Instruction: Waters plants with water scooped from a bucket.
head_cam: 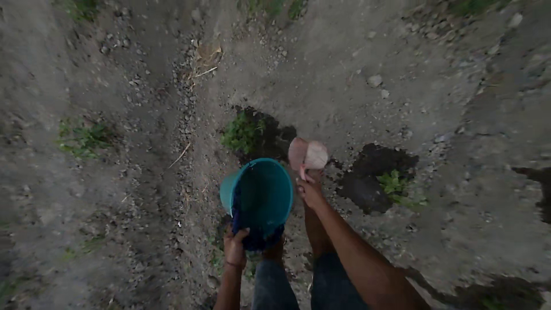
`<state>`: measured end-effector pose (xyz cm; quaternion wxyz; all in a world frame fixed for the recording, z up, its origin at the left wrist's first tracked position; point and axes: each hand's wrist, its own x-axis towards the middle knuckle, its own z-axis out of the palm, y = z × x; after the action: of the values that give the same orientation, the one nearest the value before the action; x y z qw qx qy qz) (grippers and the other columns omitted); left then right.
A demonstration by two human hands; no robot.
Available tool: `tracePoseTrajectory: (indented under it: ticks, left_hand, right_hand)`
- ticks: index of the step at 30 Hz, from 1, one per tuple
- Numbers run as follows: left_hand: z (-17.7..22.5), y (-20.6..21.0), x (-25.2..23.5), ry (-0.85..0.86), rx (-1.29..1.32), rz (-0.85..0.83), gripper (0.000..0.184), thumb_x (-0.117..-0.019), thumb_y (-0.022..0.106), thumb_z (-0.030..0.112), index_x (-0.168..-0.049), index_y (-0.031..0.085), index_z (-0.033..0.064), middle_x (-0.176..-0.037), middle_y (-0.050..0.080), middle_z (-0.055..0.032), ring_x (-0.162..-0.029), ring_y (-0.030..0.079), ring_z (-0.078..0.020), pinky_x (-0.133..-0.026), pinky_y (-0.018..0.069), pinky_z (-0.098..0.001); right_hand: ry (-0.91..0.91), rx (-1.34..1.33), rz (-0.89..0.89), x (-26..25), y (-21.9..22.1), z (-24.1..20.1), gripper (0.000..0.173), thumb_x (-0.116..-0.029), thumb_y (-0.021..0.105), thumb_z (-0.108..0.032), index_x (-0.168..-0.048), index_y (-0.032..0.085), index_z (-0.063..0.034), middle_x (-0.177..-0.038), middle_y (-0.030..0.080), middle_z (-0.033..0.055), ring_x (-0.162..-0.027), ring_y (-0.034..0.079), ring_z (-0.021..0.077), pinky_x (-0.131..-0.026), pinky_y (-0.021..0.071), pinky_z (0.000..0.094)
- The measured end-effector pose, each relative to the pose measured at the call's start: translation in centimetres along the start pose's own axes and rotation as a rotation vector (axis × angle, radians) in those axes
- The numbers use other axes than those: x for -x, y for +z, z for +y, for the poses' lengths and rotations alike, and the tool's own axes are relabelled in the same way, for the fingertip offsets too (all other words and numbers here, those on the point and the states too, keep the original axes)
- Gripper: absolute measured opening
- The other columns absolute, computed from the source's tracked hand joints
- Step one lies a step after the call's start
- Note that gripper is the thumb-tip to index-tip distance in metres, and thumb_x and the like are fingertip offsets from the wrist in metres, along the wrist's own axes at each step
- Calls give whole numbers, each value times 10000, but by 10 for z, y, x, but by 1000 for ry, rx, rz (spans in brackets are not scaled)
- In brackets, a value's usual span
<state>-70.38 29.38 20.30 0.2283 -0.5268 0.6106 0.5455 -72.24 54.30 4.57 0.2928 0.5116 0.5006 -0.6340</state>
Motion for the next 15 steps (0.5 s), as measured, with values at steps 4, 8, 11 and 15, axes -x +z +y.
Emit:
tracePoseTrajectory:
  ticks: [4,8,11,15]
  left_hand:
    - [34,47,30,96,-63,-35,330,-804,600,-31,-1134,598,-39,-865,683,-65,-723,671,-115,-647,587,-300]
    - [80,100,78,160,-178,-113,378,-793,597,-24,-1171,580,-45,-861,683,-49,-708,672,-98,-634,587,-289]
    - [109,151,115,195,-286,-212,389,-798,600,-48,-1186,567,-40,-872,678,-48,-718,668,-95,-639,588,-294]
    - [146,220,145,270,-357,-343,355,-776,596,-43,-1130,602,-19,-861,698,-32,-726,684,-95,-649,598,-295]
  right_hand:
    - [17,-226,-262,49,-101,-7,323,-1063,394,-98,-1364,495,-42,-735,541,-42,-467,415,-5,-403,360,153]
    - [-117,601,-384,99,-175,-46,338,-1018,638,-217,-1287,679,-16,-1072,716,183,-961,688,263,-915,555,434]
    - [-313,1085,-439,109,-196,-87,486,-1095,459,-232,-1580,432,-257,-1371,616,250,-1258,596,455,-1078,443,636]
    - [-814,1321,-276,54,-219,-162,471,-1071,422,-51,-1522,497,-164,-1308,601,302,-1144,619,513,-929,523,634]
